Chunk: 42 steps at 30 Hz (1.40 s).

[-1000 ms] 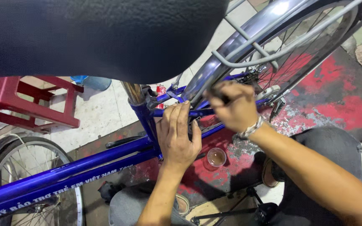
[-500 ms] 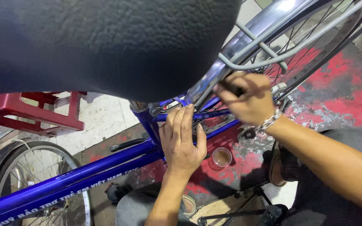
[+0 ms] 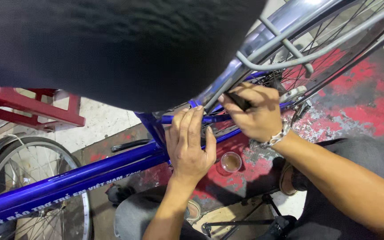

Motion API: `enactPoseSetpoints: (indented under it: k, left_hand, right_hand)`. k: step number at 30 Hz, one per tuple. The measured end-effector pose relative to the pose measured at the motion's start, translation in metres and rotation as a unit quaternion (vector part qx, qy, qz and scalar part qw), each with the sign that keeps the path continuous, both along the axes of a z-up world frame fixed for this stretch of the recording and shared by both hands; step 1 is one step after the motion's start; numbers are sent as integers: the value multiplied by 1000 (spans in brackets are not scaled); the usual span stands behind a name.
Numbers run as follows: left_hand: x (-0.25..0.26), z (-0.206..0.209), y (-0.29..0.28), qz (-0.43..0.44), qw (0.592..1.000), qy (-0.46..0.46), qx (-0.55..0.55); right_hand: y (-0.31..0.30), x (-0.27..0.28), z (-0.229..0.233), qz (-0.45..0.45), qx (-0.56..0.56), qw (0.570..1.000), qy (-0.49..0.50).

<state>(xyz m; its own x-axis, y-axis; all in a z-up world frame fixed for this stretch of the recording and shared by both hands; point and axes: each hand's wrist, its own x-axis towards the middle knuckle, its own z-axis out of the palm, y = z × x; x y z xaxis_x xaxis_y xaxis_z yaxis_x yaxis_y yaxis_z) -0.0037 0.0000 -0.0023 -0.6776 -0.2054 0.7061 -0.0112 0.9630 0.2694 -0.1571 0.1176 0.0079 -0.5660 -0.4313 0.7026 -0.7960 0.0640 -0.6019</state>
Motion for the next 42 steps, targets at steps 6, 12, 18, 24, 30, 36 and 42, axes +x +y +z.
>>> enactPoseSetpoints:
  k: [6, 12, 18, 24, 30, 36, 42]
  left_hand:
    - [0, -5, 1, 4, 1000, 1, 6]
    - [-1, -6, 1, 0, 1000, 6, -1]
    - [-4, -8, 2, 5, 1000, 26, -2]
    - [1, -7, 2, -1, 1000, 9, 4]
    - [-1, -7, 1, -4, 1000, 13, 3]
    - [-1, -4, 3, 0, 1000, 16, 0]
    - [2, -7, 2, 1, 1000, 8, -4]
  right_hand:
    - [8, -2, 2, -1, 13, 998, -68]
    - [15, -24, -1, -5, -3, 990, -142]
    - [3, 3, -6, 14, 33, 995, -90]
    - [8, -8, 0, -40, 48, 992, -110]
    - [12, -15, 9, -35, 36, 995, -91]
    - [9, -7, 10, -21, 75, 996, -53]
    - [11, -6, 16, -40, 41, 987, -151]
